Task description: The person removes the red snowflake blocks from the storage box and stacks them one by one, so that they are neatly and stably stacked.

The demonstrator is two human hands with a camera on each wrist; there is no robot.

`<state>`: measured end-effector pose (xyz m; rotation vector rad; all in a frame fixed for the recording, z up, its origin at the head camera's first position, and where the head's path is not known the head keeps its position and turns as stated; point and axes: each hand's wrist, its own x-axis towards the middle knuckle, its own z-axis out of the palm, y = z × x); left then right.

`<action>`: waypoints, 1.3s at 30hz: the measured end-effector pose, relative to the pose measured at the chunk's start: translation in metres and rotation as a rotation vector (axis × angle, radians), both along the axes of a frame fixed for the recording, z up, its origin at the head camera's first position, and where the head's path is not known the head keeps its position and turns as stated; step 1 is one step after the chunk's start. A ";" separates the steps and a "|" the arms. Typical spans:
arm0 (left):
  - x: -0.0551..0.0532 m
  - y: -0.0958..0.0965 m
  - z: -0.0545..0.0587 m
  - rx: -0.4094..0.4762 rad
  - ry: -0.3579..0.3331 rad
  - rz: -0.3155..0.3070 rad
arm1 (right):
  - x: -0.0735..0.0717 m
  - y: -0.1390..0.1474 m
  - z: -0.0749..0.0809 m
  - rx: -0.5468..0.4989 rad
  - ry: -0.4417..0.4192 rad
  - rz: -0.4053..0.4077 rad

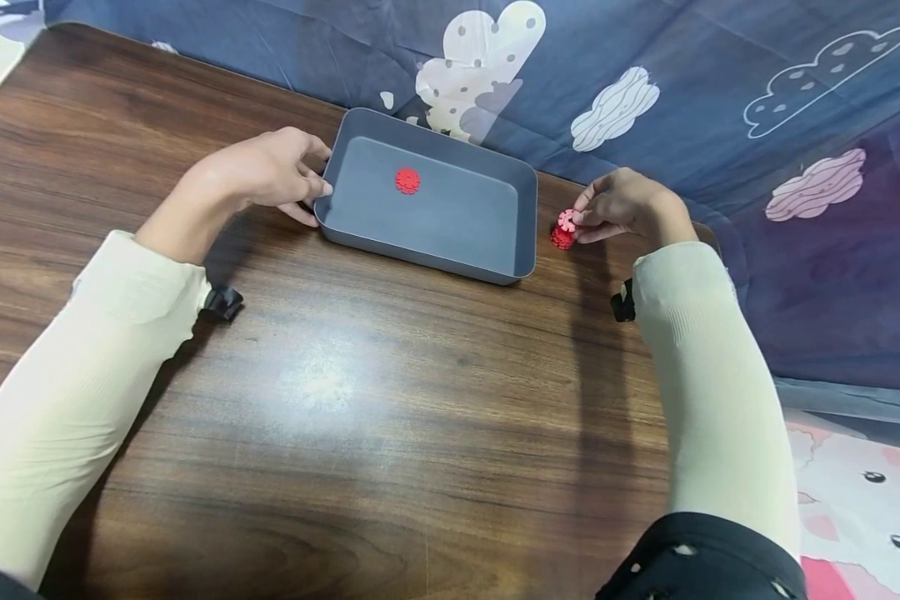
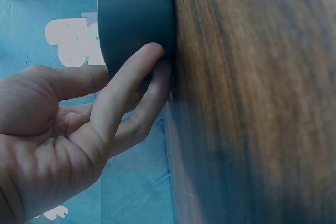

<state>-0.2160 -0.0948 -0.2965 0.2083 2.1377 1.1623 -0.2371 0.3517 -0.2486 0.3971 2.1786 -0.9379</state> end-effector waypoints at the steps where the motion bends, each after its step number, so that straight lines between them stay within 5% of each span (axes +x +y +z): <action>1: 0.000 0.000 0.000 -0.001 0.002 0.002 | 0.000 0.001 -0.001 -0.008 -0.001 -0.005; 14: 0.002 -0.004 0.003 -0.011 0.012 0.018 | -0.001 0.004 -0.008 -0.074 -0.039 -0.050; 22: 0.001 -0.004 0.004 -0.019 0.017 0.009 | -0.001 -0.005 -0.002 -0.018 0.026 -0.015; 31: -0.001 -0.004 0.003 -0.008 -0.003 0.002 | -0.019 -0.060 0.013 0.079 0.124 0.225; 39: 0.001 0.000 0.003 -0.001 -0.002 -0.003 | -0.035 -0.112 0.002 0.023 0.112 0.288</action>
